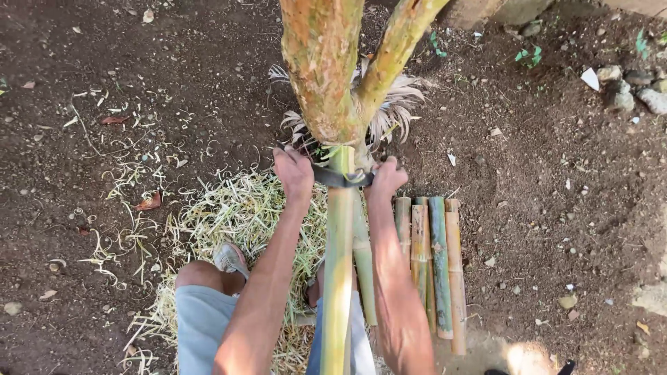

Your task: Shaving the outer layer of a bamboo pole using a curved blade tool.

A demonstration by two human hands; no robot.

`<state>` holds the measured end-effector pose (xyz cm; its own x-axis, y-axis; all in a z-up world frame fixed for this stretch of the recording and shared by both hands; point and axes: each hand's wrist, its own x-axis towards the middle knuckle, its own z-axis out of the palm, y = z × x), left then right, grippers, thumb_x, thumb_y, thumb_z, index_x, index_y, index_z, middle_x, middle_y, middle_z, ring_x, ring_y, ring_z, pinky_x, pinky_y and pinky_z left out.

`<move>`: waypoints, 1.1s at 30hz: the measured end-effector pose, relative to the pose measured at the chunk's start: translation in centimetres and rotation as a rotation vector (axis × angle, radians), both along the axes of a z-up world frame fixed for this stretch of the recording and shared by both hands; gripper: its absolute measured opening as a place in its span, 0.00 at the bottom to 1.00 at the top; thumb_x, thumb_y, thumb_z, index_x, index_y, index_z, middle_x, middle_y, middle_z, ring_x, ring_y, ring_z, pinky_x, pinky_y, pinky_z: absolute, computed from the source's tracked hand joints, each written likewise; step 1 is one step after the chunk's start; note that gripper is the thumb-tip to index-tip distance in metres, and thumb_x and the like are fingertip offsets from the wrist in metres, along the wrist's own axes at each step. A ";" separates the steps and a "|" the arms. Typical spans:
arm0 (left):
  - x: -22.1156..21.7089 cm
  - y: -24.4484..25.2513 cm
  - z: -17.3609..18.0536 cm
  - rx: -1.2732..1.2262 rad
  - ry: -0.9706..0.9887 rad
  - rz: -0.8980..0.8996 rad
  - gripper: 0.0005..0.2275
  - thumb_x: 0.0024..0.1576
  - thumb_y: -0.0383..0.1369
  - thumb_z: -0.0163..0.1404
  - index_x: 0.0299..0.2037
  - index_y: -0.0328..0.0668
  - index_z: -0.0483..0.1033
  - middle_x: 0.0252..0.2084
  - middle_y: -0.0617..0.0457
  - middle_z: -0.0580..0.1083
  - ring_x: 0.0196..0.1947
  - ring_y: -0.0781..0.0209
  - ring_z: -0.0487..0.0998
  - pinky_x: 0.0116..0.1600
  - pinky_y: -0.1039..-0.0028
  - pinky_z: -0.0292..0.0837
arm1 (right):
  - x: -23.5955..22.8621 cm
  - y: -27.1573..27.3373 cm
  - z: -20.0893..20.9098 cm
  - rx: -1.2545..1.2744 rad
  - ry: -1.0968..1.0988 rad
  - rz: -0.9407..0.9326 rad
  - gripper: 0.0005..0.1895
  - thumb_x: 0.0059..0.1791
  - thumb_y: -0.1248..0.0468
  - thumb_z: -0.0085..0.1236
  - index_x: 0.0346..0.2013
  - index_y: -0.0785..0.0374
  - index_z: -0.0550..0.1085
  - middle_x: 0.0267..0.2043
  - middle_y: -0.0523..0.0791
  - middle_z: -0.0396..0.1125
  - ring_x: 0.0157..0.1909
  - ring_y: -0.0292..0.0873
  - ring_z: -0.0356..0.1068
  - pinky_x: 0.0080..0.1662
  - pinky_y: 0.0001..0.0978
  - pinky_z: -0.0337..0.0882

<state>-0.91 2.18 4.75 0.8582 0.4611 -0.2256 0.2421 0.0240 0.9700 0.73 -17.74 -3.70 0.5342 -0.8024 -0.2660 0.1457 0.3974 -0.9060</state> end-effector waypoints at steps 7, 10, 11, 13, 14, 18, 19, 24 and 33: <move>-1.7 0.0 -2.2 0.217 -0.091 0.006 0.10 0.66 0.30 0.40 0.33 0.31 0.64 0.24 0.41 0.70 0.25 0.45 0.72 0.37 0.53 0.65 | -2.7 0.9 1.1 0.019 0.002 -0.025 0.08 0.51 0.66 0.50 0.30 0.67 0.66 0.23 0.43 0.62 0.19 0.37 0.61 0.21 0.32 0.61; -1.0 -0.1 -1.4 0.235 -0.101 0.018 0.11 0.67 0.30 0.39 0.34 0.30 0.64 0.24 0.40 0.69 0.25 0.44 0.72 0.38 0.52 0.64 | -1.8 1.0 2.2 0.002 -0.030 0.035 0.12 0.51 0.65 0.48 0.25 0.67 0.64 0.19 0.45 0.60 0.17 0.38 0.60 0.19 0.33 0.60; -0.8 -0.1 -0.5 0.207 -0.077 0.011 0.11 0.67 0.31 0.39 0.34 0.30 0.64 0.24 0.41 0.69 0.25 0.45 0.72 0.38 0.51 0.64 | -1.3 1.4 3.5 0.054 0.001 0.027 0.11 0.51 0.65 0.47 0.24 0.65 0.64 0.18 0.44 0.59 0.16 0.38 0.59 0.18 0.34 0.61; 0.3 -0.2 0.7 0.183 -0.056 0.002 0.11 0.67 0.31 0.38 0.35 0.31 0.64 0.24 0.41 0.70 0.25 0.45 0.72 0.38 0.51 0.63 | 0.4 1.0 2.9 0.111 0.031 0.017 0.11 0.50 0.64 0.47 0.24 0.64 0.64 0.18 0.43 0.59 0.16 0.38 0.58 0.17 0.36 0.61; 1.3 -0.4 1.2 0.134 -0.034 -0.001 0.11 0.67 0.32 0.38 0.34 0.32 0.63 0.24 0.42 0.69 0.24 0.47 0.71 0.37 0.51 0.63 | 1.9 0.1 1.1 0.110 -0.045 0.034 0.11 0.50 0.65 0.48 0.23 0.65 0.64 0.18 0.43 0.59 0.17 0.38 0.59 0.18 0.33 0.60; 4.3 -1.3 1.9 0.029 0.023 0.004 0.11 0.67 0.33 0.35 0.34 0.35 0.60 0.25 0.46 0.68 0.23 0.54 0.68 0.33 0.54 0.63 | 5.5 -0.6 0.6 0.107 -0.066 -0.021 0.11 0.49 0.68 0.49 0.23 0.69 0.66 0.18 0.45 0.61 0.17 0.38 0.61 0.19 0.32 0.63; 5.2 -1.7 0.3 0.028 0.018 0.003 0.11 0.67 0.33 0.35 0.34 0.35 0.60 0.25 0.46 0.68 0.23 0.54 0.68 0.33 0.54 0.63 | 6.5 -1.1 0.5 0.106 -0.071 -0.021 0.11 0.49 0.68 0.49 0.23 0.69 0.66 0.18 0.45 0.61 0.17 0.38 0.61 0.19 0.32 0.63; 7.2 -2.0 -8.1 0.202 -0.210 0.094 0.13 0.69 0.30 0.40 0.31 0.33 0.60 0.26 0.45 0.68 0.24 0.56 0.64 0.32 0.64 0.65 | 6.5 -0.6 3.6 -0.177 -0.028 -0.008 0.08 0.49 0.67 0.49 0.26 0.68 0.67 0.19 0.44 0.63 0.16 0.39 0.62 0.20 0.32 0.63; 6.9 -2.1 -9.7 0.088 -0.241 0.067 0.10 0.67 0.28 0.41 0.32 0.35 0.60 0.26 0.49 0.67 0.24 0.64 0.64 0.28 0.70 0.63 | 6.4 -0.7 3.5 -0.218 -0.014 0.011 0.09 0.51 0.65 0.50 0.30 0.68 0.65 0.21 0.46 0.62 0.17 0.40 0.62 0.21 0.35 0.63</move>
